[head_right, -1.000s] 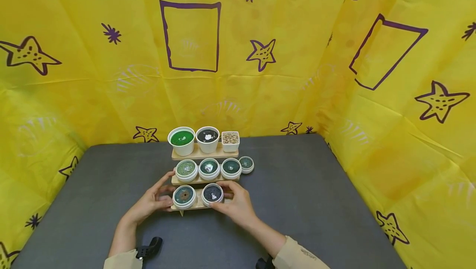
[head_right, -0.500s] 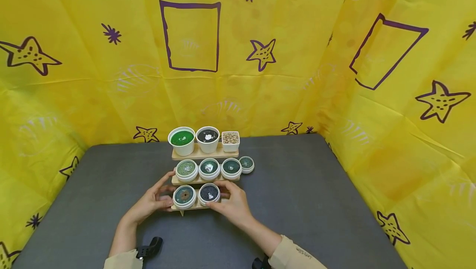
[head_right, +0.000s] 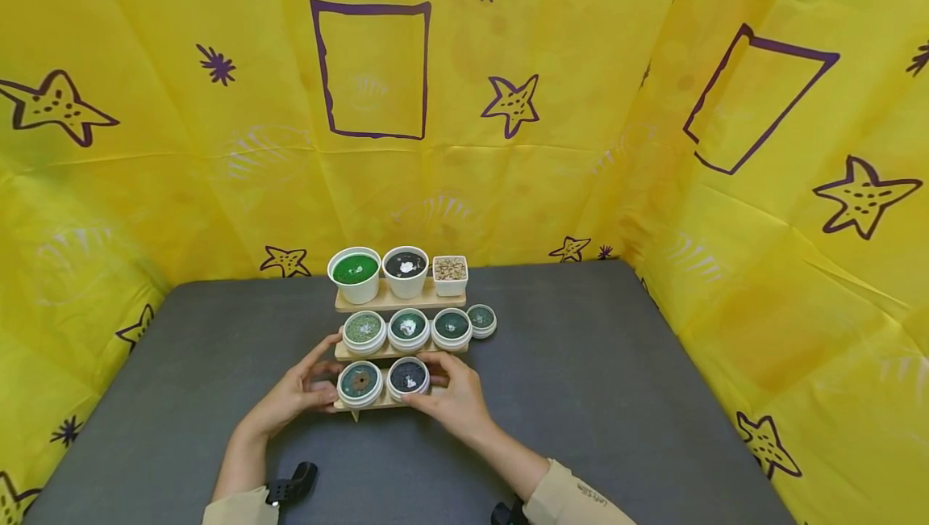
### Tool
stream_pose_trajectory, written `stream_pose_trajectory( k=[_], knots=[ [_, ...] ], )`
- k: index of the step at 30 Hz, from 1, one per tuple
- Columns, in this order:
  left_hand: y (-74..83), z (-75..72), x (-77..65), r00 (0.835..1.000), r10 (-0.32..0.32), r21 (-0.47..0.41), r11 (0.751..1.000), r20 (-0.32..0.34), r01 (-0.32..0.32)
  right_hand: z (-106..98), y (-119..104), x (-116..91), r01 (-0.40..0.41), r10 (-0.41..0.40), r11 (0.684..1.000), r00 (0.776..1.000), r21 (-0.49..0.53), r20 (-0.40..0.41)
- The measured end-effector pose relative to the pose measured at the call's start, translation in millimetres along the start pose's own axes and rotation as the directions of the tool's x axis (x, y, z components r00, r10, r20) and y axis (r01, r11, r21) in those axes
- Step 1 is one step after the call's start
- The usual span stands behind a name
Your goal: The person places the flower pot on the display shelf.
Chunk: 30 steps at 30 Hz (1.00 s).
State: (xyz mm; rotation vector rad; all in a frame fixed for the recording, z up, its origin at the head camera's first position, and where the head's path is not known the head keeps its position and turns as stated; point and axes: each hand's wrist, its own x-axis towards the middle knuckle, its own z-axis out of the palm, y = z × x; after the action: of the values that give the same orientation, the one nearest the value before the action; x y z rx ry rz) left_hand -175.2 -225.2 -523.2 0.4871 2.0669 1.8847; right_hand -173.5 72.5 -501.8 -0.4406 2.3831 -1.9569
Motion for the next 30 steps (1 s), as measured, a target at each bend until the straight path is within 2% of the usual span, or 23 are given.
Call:
stream_pose_trajectory(
  k=[8, 19, 30],
  knots=[
    [-1.7, -0.6, 0.0, 1.000, 0.006, 0.008, 1.000, -0.005, -0.006, 0.2, 0.2, 0.3, 0.035, -0.035, 0.999, 0.999, -0.021, 0.005],
    [-4.5, -0.9, 1.0, 0.999, 0.032, 0.004, 0.999, 0.006, -0.032, -4.0, -0.5, -0.7, 0.028, -0.028, 0.999, 1.000, -0.020, 0.010],
    [-3.2, -1.2, 0.6, 1.000, 0.002, 0.007, 1.000, -0.010, -0.002, -24.2, 2.6, -4.5, 0.059, -0.059, 0.998, 0.998, -0.014, -0.013]
  ],
)
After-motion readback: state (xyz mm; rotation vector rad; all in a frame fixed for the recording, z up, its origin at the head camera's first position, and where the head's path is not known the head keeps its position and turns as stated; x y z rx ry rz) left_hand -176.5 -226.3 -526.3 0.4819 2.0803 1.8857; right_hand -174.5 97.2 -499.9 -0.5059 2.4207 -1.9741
